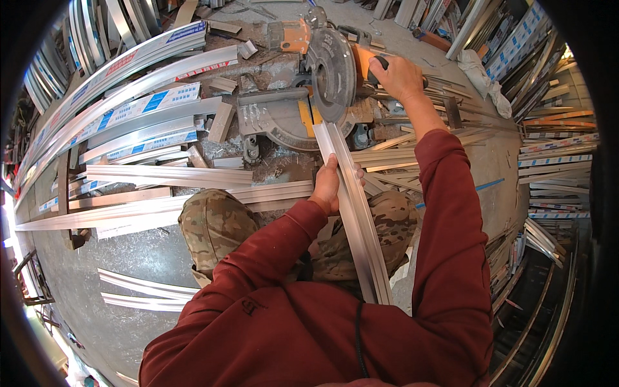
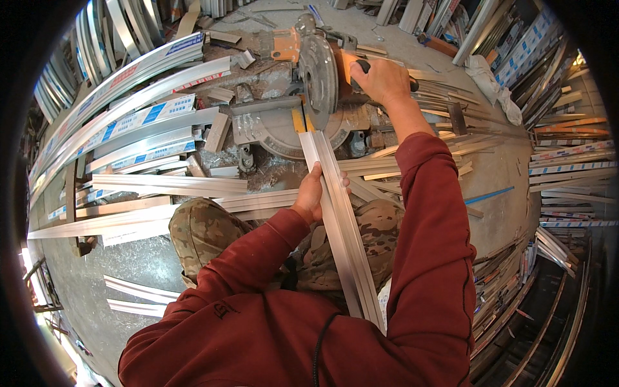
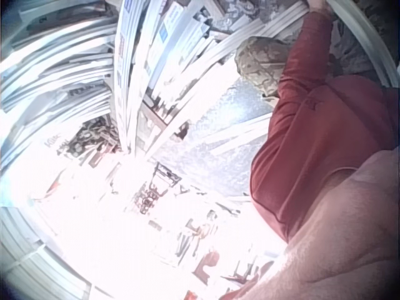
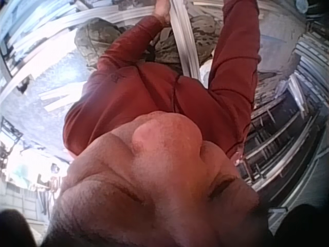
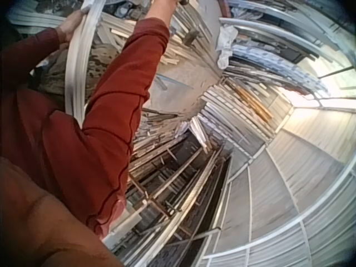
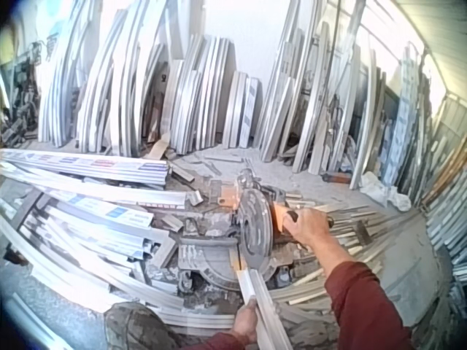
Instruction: The person uses a handheld angle grinder to cut multiple long metal profiles into shorter pieces. They hold each profile with one hand and operate the grinder with the other, repeating the process for several pieces.
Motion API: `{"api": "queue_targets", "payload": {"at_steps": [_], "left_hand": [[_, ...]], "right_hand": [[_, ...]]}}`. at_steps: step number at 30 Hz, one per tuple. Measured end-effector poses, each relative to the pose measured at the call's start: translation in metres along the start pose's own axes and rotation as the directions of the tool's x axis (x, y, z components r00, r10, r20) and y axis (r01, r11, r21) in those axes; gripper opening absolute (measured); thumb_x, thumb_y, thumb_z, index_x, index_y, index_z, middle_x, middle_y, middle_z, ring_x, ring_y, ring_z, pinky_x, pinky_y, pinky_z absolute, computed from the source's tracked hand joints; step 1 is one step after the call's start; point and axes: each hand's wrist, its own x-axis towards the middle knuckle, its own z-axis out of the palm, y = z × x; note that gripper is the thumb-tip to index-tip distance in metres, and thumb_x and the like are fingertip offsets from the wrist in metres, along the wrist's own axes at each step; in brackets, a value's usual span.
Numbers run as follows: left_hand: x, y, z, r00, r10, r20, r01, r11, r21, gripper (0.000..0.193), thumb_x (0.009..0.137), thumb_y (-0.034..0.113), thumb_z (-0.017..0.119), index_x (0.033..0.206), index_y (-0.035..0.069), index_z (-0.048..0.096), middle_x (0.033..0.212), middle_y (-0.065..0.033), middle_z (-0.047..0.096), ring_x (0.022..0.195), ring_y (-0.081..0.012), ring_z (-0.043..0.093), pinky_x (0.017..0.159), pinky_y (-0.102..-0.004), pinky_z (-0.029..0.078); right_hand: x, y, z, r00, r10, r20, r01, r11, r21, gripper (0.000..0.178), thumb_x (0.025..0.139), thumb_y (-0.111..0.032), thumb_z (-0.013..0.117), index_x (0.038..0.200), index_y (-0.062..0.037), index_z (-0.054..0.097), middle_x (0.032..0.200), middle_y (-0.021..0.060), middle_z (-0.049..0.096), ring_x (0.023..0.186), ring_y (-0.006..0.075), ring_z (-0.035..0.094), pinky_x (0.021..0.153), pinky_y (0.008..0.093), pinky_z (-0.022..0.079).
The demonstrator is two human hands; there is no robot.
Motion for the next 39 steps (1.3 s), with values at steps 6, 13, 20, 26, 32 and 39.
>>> {"api": "queue_targets", "payload": {"at_steps": [6,13,20,26,32,39], "left_hand": [[0.005,-0.002,-0.004,1.000,0.013,0.008,-0.013,1.000,-0.023,0.068,0.104,0.055,0.014,0.111,0.000,0.055,0.086,-0.0116,0.060,0.077,-0.0266,0.059,0.075,-0.0414,0.053],[0.008,-0.004,-0.010,0.997,-0.009,0.081,0.010,1.000,-0.008,0.071,0.103,0.058,0.013,0.111,0.001,0.055,0.089,-0.0108,0.060,0.081,-0.0258,0.059,0.079,-0.0408,0.052],[-0.011,0.002,0.010,1.000,-0.021,-0.002,0.021,0.997,-0.068,0.070,0.103,0.058,0.016,0.109,0.001,0.055,0.087,-0.0120,0.060,0.077,-0.0266,0.059,0.075,-0.0411,0.053],[-0.019,-0.006,0.012,0.983,0.040,0.182,-0.028,0.998,-0.064,0.074,0.100,0.064,0.018,0.112,0.002,0.056,0.089,-0.0121,0.061,0.083,-0.0267,0.062,0.078,-0.0407,0.055],[-0.033,-0.010,0.035,0.954,0.185,0.237,-0.190,0.982,-0.002,0.081,0.096,0.070,0.019,0.116,0.001,0.055,0.095,-0.0115,0.062,0.090,-0.0271,0.063,0.082,-0.0400,0.054],[-0.074,-0.016,0.084,0.916,0.239,0.322,-0.241,0.970,-0.034,0.083,0.098,0.068,0.016,0.126,-0.002,0.051,0.110,-0.0158,0.063,0.100,-0.0285,0.063,0.091,-0.0428,0.052]], "right_hand": [[0.002,0.001,0.001,1.000,0.008,0.008,-0.008,1.000,0.004,0.058,0.089,-0.057,0.046,0.087,-0.0060,0.073,0.079,0.0194,0.069,0.081,0.0388,0.067,0.074,0.0481,0.049],[0.020,0.005,-0.002,1.000,-0.013,-0.010,0.012,0.999,-0.048,0.067,0.090,-0.063,0.042,0.088,-0.0045,0.073,0.080,0.0223,0.068,0.082,0.0412,0.066,0.073,0.0496,0.049],[0.045,0.000,-0.008,0.988,-0.013,-0.156,0.018,0.999,0.034,0.071,0.092,-0.065,0.040,0.086,-0.0025,0.073,0.083,0.0221,0.069,0.082,0.0415,0.066,0.076,0.0506,0.050],[0.005,0.023,-0.022,0.602,-0.215,-0.769,0.332,0.943,-0.004,0.048,0.093,-0.047,0.054,0.086,-0.0029,0.070,0.079,0.0156,0.068,0.074,0.0403,0.062,0.072,0.0481,0.049],[-0.178,0.020,-0.061,0.758,-0.002,0.652,-0.407,0.779,0.476,0.041,0.091,-0.044,0.065,0.081,-0.0044,0.066,0.067,0.0043,0.062,0.059,0.0120,0.060,0.053,0.0290,0.051],[-0.318,0.026,-0.089,0.652,-0.204,0.730,-0.271,0.837,0.476,0.042,0.085,-0.041,0.071,0.091,0.0004,0.069,0.070,0.0080,0.063,0.066,0.0152,0.058,0.061,0.0350,0.048]]}}
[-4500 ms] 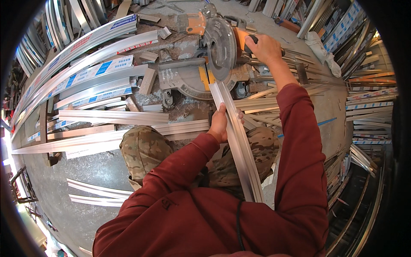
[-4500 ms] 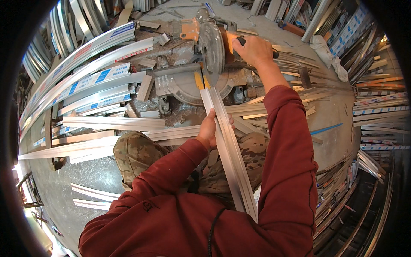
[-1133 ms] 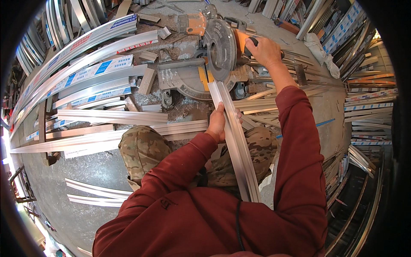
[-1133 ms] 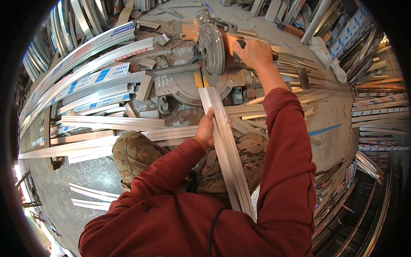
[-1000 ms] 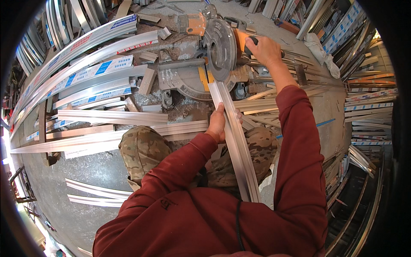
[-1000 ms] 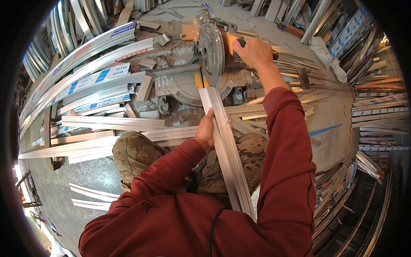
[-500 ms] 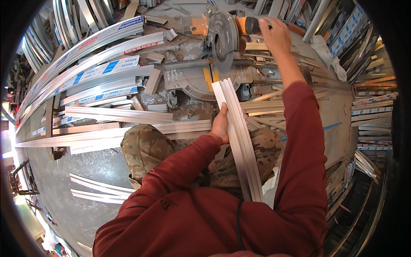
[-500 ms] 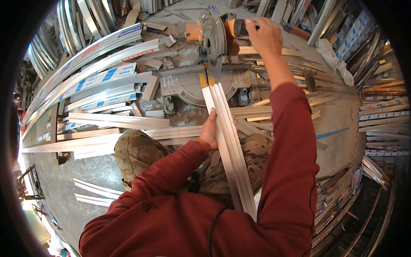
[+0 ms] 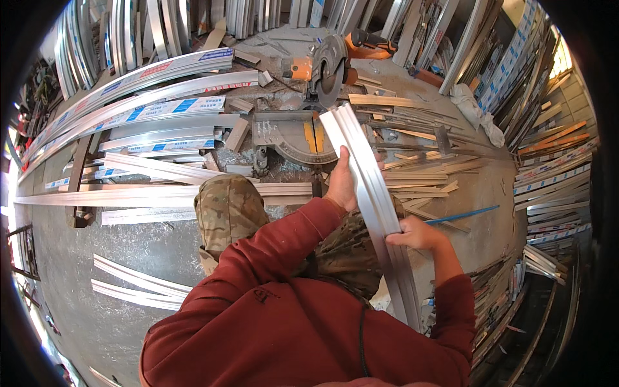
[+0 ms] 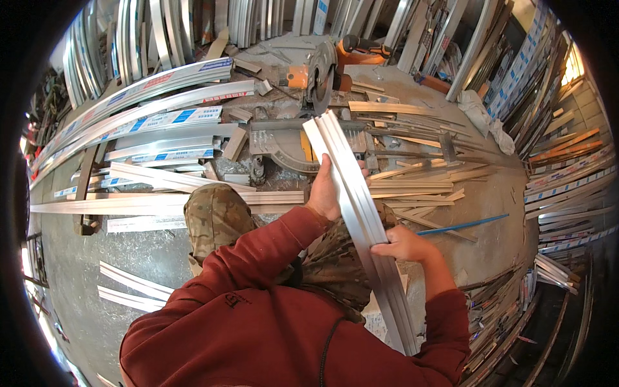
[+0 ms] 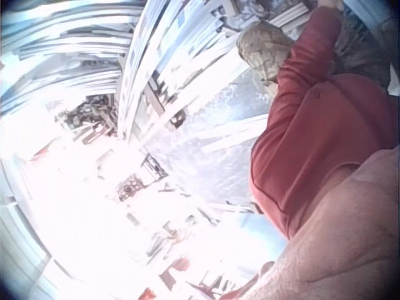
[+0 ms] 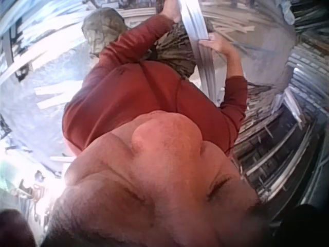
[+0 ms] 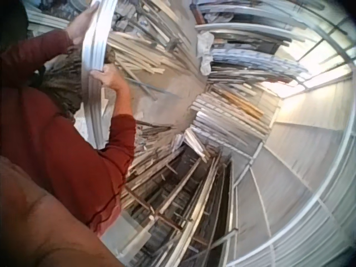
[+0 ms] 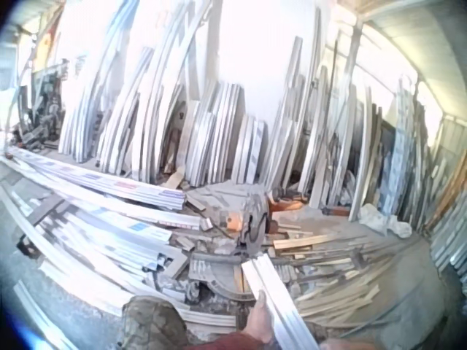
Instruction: The person uses a handheld angle grinder to cut multiple long metal profiles into shorter pieces. They hold each profile with one hand and operate the grinder with the other, repeating the process for several pieces.
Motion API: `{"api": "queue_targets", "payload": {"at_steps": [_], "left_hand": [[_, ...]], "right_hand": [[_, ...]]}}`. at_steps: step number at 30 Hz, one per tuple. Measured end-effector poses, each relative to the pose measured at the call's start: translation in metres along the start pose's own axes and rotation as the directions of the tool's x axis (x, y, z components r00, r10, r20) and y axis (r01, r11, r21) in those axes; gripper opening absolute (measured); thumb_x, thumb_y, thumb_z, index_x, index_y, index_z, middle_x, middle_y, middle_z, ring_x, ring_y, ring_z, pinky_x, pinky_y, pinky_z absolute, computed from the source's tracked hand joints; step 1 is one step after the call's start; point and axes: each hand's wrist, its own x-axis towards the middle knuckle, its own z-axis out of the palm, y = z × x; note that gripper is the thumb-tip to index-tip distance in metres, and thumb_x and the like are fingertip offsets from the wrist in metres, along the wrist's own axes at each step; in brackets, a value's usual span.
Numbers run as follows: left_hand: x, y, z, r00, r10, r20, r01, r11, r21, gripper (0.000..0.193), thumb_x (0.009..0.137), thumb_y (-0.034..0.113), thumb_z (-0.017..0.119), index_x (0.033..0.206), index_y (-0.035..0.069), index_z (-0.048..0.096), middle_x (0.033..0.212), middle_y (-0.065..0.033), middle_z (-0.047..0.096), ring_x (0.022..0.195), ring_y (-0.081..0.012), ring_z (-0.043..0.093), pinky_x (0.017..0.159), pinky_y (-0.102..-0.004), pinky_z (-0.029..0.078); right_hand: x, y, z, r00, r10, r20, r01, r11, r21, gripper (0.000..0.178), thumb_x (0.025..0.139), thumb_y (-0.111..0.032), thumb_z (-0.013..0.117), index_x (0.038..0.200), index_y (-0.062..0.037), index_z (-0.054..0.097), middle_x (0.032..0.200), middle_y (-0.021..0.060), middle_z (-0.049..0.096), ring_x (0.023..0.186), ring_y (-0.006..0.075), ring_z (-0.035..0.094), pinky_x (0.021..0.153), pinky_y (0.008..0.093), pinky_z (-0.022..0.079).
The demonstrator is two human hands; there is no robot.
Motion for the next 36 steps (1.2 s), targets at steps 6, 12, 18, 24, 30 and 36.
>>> {"api": "queue_targets", "payload": {"at_steps": [6,12,18,24,30,36], "left_hand": [[-0.014,0.000,-0.006,0.977,-0.105,0.185,0.071,0.981,0.181,0.072,0.098,0.059,0.043,0.137,-0.001,0.039,0.132,-0.0185,0.054,0.123,-0.0310,0.054,0.100,-0.0451,0.049],[-0.008,-0.014,-0.039,0.926,-0.365,0.091,0.299,0.860,0.413,0.072,0.097,0.061,0.043,0.130,-0.002,0.048,0.124,-0.0184,0.059,0.111,-0.0292,0.062,0.095,-0.0422,0.052],[-0.008,-0.016,-0.043,0.950,-0.280,-0.137,0.307,0.919,0.248,0.085,0.095,0.066,0.042,0.144,-0.002,0.033,0.142,-0.0248,0.044,0.125,-0.0307,0.052,0.097,-0.0437,0.050],[0.019,0.003,-0.074,0.874,0.347,-0.341,-0.378,0.926,-0.024,0.065,0.102,0.056,0.035,0.140,0.003,0.042,0.138,-0.0127,0.052,0.125,-0.0279,0.050,0.111,-0.0445,0.034],[0.038,0.030,-0.088,0.872,0.236,-0.429,-0.333,0.928,-0.165,0.068,0.104,0.053,0.027,0.128,-0.005,0.051,0.121,-0.0169,0.060,0.105,-0.0307,0.060,0.098,-0.0443,0.047],[0.043,0.036,-0.108,0.918,0.099,-0.383,-0.141,0.987,-0.083,0.058,0.105,0.048,0.024,0.119,-0.003,0.049,0.098,-0.0143,0.059,0.084,-0.0268,0.061,0.081,-0.0425,0.054]], "right_hand": [[-0.107,-0.001,-0.076,0.491,0.199,-0.848,-0.433,0.901,-0.039,0.039,0.089,-0.039,0.067,0.091,0.0003,0.066,0.088,0.0125,0.065,0.078,0.0212,0.061,0.069,0.0400,0.049],[-0.151,0.096,-0.108,-0.088,0.204,-0.975,0.329,0.930,0.165,0.036,0.097,-0.030,0.063,0.115,0.0011,0.062,0.100,0.0070,0.066,0.079,0.0161,0.061,0.063,0.0308,0.049],[-0.080,0.127,-0.052,-0.070,0.532,-0.844,0.853,0.470,0.226,0.043,0.096,-0.033,0.064,0.126,-0.0028,0.055,0.111,0.0072,0.064,0.088,0.0182,0.062,0.065,0.0304,0.050],[-0.043,0.105,0.051,0.380,0.605,-0.700,0.790,0.182,0.586,0.036,0.099,-0.036,0.057,0.121,-0.0074,0.058,0.114,0.0079,0.064,0.092,0.0208,0.062,0.075,0.0364,0.052],[-0.074,0.000,0.067,0.985,0.100,-0.143,0.119,0.215,0.969,0.050,0.099,-0.042,0.053,0.122,0.0019,0.059,0.102,0.0196,0.069,0.086,0.0276,0.067,0.073,0.0398,0.056],[-0.006,-0.069,-0.109,0.892,-0.157,-0.424,0.298,0.910,0.289,0.040,0.099,-0.036,0.051,0.099,-0.0010,0.071,0.081,0.0113,0.069,0.065,0.0180,0.065,0.060,0.0324,0.054]]}}
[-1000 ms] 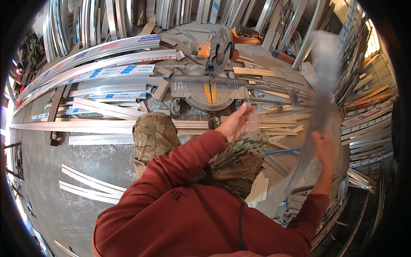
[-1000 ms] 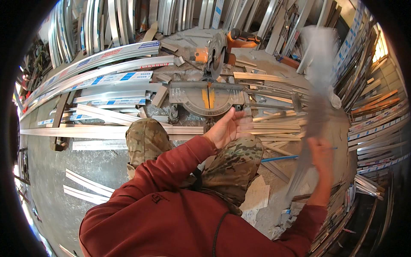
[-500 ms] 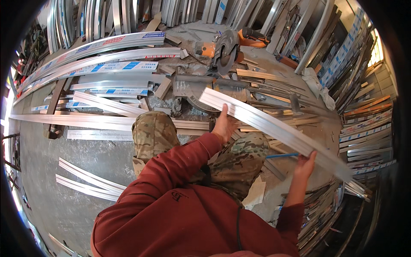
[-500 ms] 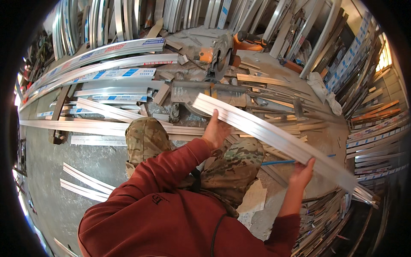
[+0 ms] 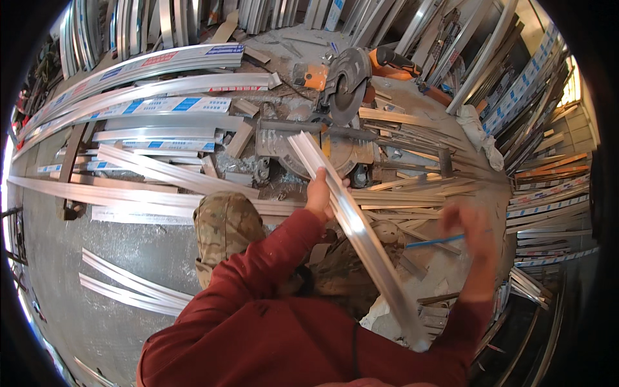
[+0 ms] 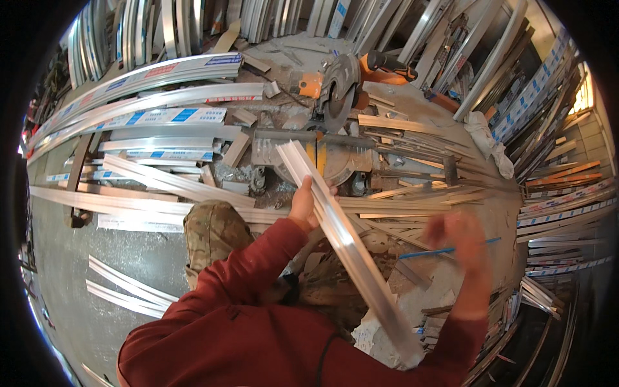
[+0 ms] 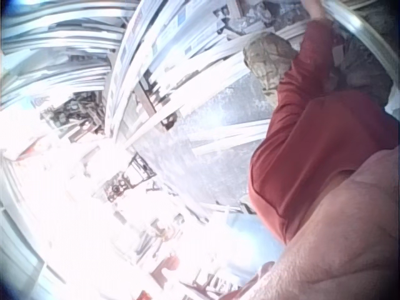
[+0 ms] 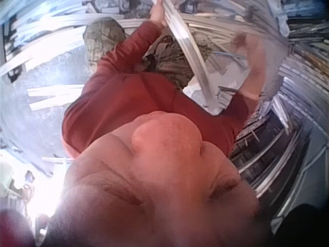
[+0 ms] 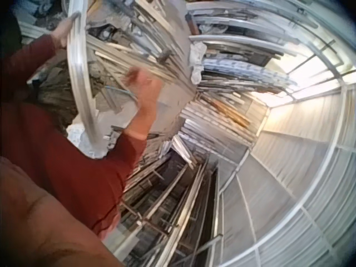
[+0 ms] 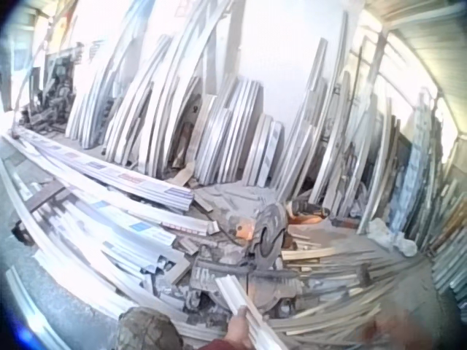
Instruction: The person uses a handheld angle grinder to cut multiple long metal profiles into shorter pieces. They hold each profile with one hand and operate the grinder with the other, repeating the process for several pieces.
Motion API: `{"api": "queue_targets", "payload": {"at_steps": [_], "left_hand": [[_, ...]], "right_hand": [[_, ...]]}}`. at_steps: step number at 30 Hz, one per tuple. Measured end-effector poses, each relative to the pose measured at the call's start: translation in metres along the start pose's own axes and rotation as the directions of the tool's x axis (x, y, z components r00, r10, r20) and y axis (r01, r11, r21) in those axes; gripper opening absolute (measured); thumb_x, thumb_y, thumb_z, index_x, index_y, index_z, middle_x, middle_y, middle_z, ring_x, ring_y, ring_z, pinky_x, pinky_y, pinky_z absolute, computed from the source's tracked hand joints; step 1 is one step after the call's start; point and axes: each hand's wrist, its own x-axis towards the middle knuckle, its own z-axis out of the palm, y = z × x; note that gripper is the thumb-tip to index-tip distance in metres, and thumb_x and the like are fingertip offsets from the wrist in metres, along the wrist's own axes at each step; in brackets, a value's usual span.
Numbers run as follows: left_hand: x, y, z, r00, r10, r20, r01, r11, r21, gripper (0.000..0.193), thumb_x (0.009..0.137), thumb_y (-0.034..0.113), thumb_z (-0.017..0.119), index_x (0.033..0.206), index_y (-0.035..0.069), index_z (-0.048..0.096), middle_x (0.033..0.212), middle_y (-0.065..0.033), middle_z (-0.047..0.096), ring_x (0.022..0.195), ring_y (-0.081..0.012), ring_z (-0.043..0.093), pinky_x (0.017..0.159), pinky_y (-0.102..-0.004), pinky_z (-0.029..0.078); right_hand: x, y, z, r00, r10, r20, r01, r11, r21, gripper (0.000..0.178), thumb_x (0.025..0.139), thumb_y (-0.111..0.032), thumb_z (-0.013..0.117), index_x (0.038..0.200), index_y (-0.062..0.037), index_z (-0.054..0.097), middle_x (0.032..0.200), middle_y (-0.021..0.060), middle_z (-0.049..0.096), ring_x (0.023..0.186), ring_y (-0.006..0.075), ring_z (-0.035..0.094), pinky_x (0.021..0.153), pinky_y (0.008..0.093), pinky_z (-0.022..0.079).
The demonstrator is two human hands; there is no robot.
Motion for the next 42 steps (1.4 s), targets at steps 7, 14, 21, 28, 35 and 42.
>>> {"api": "queue_targets", "payload": {"at_steps": [7,14,21,28,35,42], "left_hand": [[0.014,-0.014,-0.012,0.978,-0.207,0.014,0.203,0.970,0.134,0.040,0.107,0.034,0.028,0.108,0.000,0.050,0.090,-0.0110,0.059,0.076,-0.0259,0.061,0.073,-0.0446,0.057],[0.008,-0.025,-0.014,0.966,-0.255,-0.034,0.258,0.960,0.108,0.028,0.107,0.027,0.033,0.113,0.003,0.044,0.091,-0.0099,0.059,0.076,-0.0257,0.061,0.067,-0.0447,0.057],[0.006,-0.034,-0.009,0.951,-0.309,-0.024,0.309,0.941,0.138,0.031,0.107,0.028,0.032,0.115,0.001,0.046,0.091,-0.0108,0.060,0.075,-0.0275,0.063,0.068,-0.0456,0.057],[-0.007,-0.036,0.004,0.930,-0.367,-0.008,0.363,0.918,0.161,0.029,0.107,0.028,0.034,0.114,0.003,0.045,0.094,-0.0095,0.061,0.079,-0.0259,0.062,0.070,-0.0454,0.058],[-0.006,-0.046,-0.004,0.925,-0.379,0.043,0.370,0.918,0.141,0.026,0.106,0.027,0.037,0.115,0.004,0.044,0.094,-0.0098,0.061,0.081,-0.0259,0.063,0.070,-0.0459,0.058],[-0.013,-0.042,0.000,0.934,-0.358,0.013,0.348,0.915,0.201,0.036,0.107,0.029,0.033,0.119,-0.002,0.048,0.099,-0.0112,0.062,0.086,-0.0281,0.064,0.078,-0.0464,0.058]], "right_hand": [[0.301,0.003,-0.040,0.798,-0.542,-0.264,0.078,0.526,-0.847,0.061,0.096,-0.049,0.050,0.133,-0.0003,0.054,0.139,0.0197,0.052,0.128,0.0362,0.048,0.109,0.0420,0.034],[0.401,0.032,-0.007,0.766,-0.602,-0.227,0.074,0.432,-0.899,0.073,0.091,-0.064,0.046,0.124,0.0001,0.060,0.128,0.0249,0.057,0.118,0.0383,0.055,0.099,0.0460,0.041],[0.348,0.041,0.000,0.950,-0.261,-0.169,0.007,0.561,-0.828,0.066,0.087,-0.063,0.051,0.087,-0.0007,0.072,0.069,0.0156,0.065,0.071,0.0329,0.066,0.069,0.0436,0.048],[0.313,0.052,0.022,0.915,-0.307,-0.262,-0.077,0.505,-0.859,0.067,0.088,-0.061,0.044,0.079,-0.0012,0.074,0.077,0.0207,0.069,0.075,0.0382,0.067,0.070,0.0481,0.052],[0.293,0.070,0.040,0.905,-0.312,-0.288,-0.101,0.501,-0.860,0.058,0.088,-0.056,0.047,0.076,-0.0049,0.073,0.071,0.0193,0.067,0.070,0.0388,0.066,0.068,0.0475,0.051],[0.294,0.074,0.039,0.879,-0.355,-0.318,-0.107,0.503,-0.858,0.056,0.089,-0.054,0.049,0.079,-0.0047,0.073,0.073,0.0192,0.068,0.073,0.0386,0.067,0.070,0.0475,0.051]]}}
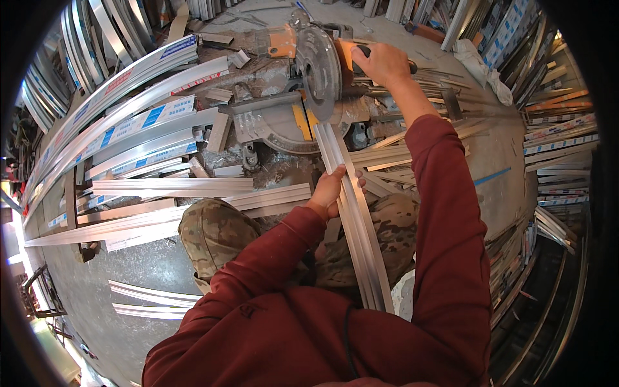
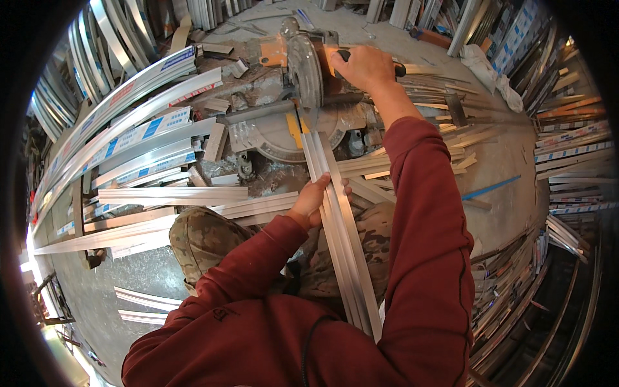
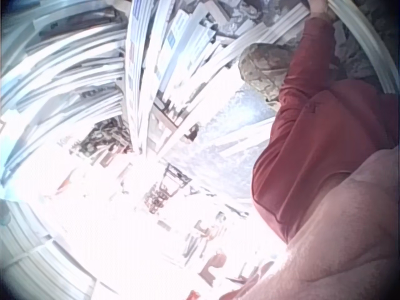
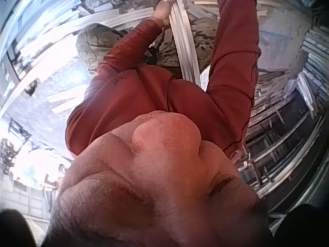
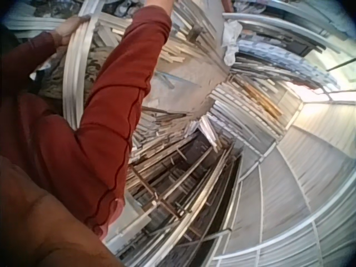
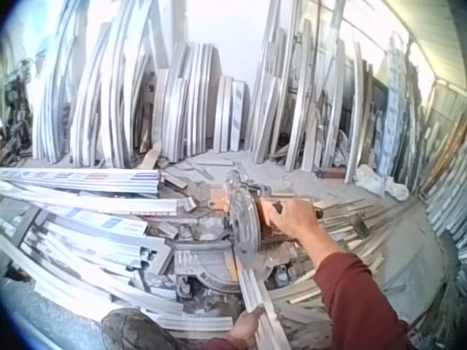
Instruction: The person uses a handheld angle grinder to cut multiple long metal profiles into shorter pieces. They hold each profile with one hand and operate the grinder with the other, repeating the process for several pieces.
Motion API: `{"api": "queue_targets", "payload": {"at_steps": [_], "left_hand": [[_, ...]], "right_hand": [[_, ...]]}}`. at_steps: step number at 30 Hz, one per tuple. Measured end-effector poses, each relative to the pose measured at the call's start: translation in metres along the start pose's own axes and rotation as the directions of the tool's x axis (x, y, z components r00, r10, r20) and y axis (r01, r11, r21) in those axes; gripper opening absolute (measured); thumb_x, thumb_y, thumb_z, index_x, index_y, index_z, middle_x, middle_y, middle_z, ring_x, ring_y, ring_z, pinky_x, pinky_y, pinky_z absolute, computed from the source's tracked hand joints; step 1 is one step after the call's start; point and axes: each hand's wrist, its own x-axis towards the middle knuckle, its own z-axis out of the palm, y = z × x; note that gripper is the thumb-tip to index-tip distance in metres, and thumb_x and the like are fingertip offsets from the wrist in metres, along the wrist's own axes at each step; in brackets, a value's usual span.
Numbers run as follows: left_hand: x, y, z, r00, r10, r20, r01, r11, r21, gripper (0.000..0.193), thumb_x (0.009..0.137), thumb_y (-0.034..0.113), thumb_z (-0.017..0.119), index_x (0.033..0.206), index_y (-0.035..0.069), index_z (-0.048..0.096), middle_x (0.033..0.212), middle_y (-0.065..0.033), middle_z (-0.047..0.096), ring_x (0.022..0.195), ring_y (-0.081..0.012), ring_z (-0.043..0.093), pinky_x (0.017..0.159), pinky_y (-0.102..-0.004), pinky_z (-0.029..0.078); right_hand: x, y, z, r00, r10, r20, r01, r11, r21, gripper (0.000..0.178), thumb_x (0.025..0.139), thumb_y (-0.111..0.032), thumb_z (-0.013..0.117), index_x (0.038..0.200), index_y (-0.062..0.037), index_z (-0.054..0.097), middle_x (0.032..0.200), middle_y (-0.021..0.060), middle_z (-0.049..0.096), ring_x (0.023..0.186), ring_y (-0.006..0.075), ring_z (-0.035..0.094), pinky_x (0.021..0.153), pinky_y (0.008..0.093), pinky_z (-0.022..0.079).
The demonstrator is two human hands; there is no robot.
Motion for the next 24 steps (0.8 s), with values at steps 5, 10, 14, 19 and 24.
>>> {"api": "queue_targets", "payload": {"at_steps": [5,10,14,19,24], "left_hand": [[-0.004,0.003,0.002,1.000,0.015,-0.008,-0.015,1.000,0.013,0.036,0.107,0.029,0.033,0.121,-0.001,0.047,0.100,-0.0115,0.063,0.087,-0.0282,0.064,0.079,-0.0472,0.058],[-0.005,0.005,0.001,1.000,0.020,0.022,-0.020,1.000,-0.004,0.034,0.107,0.029,0.034,0.120,0.000,0.045,0.099,-0.0113,0.062,0.085,-0.0286,0.064,0.076,-0.0472,0.058],[-0.006,0.006,0.001,0.999,0.035,0.040,-0.034,0.999,-0.012,0.033,0.107,0.029,0.034,0.118,0.000,0.045,0.098,-0.0108,0.061,0.083,-0.0286,0.064,0.074,-0.0473,0.058],[-0.009,0.010,0.003,0.999,0.040,0.036,-0.040,0.999,0.008,0.030,0.107,0.027,0.034,0.118,0.000,0.044,0.097,-0.0107,0.061,0.082,-0.0280,0.064,0.071,-0.0464,0.059],[-0.006,0.012,0.002,0.999,0.042,0.022,-0.042,0.999,0.007,0.028,0.107,0.024,0.035,0.117,0.001,0.044,0.097,-0.0114,0.061,0.082,-0.0271,0.064,0.069,-0.0453,0.060]], "right_hand": [[0.001,-0.001,-0.001,1.000,0.002,0.026,-0.002,1.000,0.000,0.056,0.089,-0.055,0.050,0.080,-0.0051,0.073,0.074,0.0190,0.068,0.074,0.0384,0.067,0.070,0.0472,0.051],[-0.001,-0.002,-0.001,0.998,0.009,0.059,-0.010,1.000,0.016,0.057,0.090,-0.056,0.049,0.078,-0.0045,0.072,0.074,0.0187,0.068,0.075,0.0387,0.066,0.070,0.0476,0.051],[-0.003,-0.002,-0.004,0.998,0.008,0.057,-0.010,0.999,0.037,0.058,0.090,-0.056,0.049,0.080,-0.0038,0.072,0.075,0.0190,0.068,0.076,0.0389,0.066,0.070,0.0482,0.050],[-0.004,-0.003,-0.004,0.999,0.005,0.043,-0.006,1.000,0.015,0.058,0.090,-0.056,0.049,0.082,-0.0042,0.072,0.078,0.0189,0.069,0.078,0.0390,0.066,0.070,0.0481,0.050],[-0.005,-0.002,-0.003,0.998,0.002,0.061,-0.004,0.999,0.036,0.055,0.089,-0.056,0.048,0.086,-0.0065,0.074,0.080,0.0179,0.070,0.079,0.0388,0.066,0.071,0.0479,0.050]]}}
